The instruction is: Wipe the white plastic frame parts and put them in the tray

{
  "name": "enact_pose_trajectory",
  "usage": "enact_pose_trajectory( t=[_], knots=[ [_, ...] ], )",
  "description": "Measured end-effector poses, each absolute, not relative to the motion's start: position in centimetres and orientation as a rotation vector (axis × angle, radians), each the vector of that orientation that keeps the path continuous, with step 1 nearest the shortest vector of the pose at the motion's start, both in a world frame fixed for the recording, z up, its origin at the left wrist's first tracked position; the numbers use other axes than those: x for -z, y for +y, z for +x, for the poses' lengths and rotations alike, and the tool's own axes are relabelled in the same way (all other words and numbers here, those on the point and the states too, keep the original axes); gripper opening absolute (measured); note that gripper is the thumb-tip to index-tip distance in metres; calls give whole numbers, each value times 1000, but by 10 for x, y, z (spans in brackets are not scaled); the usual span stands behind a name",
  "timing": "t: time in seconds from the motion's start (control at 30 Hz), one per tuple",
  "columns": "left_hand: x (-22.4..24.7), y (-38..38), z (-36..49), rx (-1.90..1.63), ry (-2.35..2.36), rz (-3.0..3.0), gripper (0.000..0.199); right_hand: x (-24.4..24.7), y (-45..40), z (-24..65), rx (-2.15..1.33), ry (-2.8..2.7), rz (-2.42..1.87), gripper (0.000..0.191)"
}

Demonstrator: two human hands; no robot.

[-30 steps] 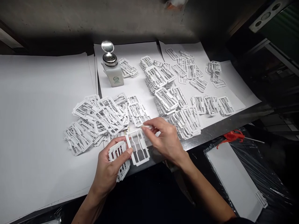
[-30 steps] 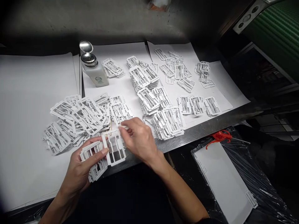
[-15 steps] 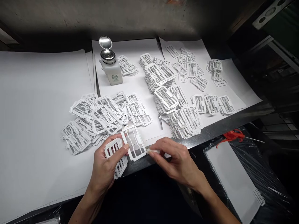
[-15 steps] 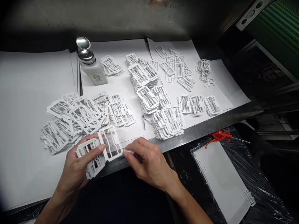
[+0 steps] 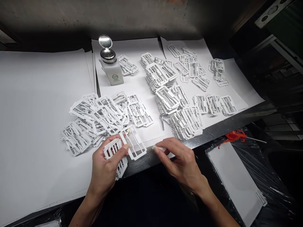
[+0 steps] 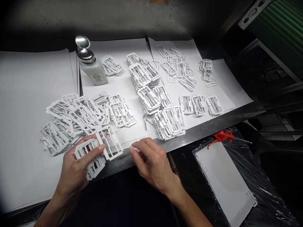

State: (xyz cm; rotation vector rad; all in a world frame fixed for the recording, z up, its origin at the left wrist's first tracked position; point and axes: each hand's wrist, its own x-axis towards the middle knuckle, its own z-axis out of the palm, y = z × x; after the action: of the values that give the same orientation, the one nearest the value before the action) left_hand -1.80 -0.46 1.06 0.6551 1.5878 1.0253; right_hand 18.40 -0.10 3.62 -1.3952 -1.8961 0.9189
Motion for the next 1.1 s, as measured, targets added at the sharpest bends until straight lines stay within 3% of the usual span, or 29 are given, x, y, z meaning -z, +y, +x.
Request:
enact_pose_trajectory(
  t=[0.27,0.43,0.63,0.9,0.97,1.1],
  knots=[
    [-14,-6,-13,-1018,1648,747,34,-39,-9,148,-1004,-2087,-1192,16],
    [-16,-6,-16,-1024,1672,734,33,-39,-3,169,-942,-1848,-1539,11],
    [-13,-4,-16,-1015,1623,747,33,-32,-1,165,-1574,-1627,-1535,23],
    [-16,1,-4,-988,1345,562,52,-49,-5,156,-787,-2466,-1259,23],
    [-13,1,-4,-977,1234,384,45,-54,-6,154,-807,-2512,-1182,21],
    [-5,-1,-11,-930,995,56,35,-57,1,162,-1207,-2199,-1161,13]
  ],
)
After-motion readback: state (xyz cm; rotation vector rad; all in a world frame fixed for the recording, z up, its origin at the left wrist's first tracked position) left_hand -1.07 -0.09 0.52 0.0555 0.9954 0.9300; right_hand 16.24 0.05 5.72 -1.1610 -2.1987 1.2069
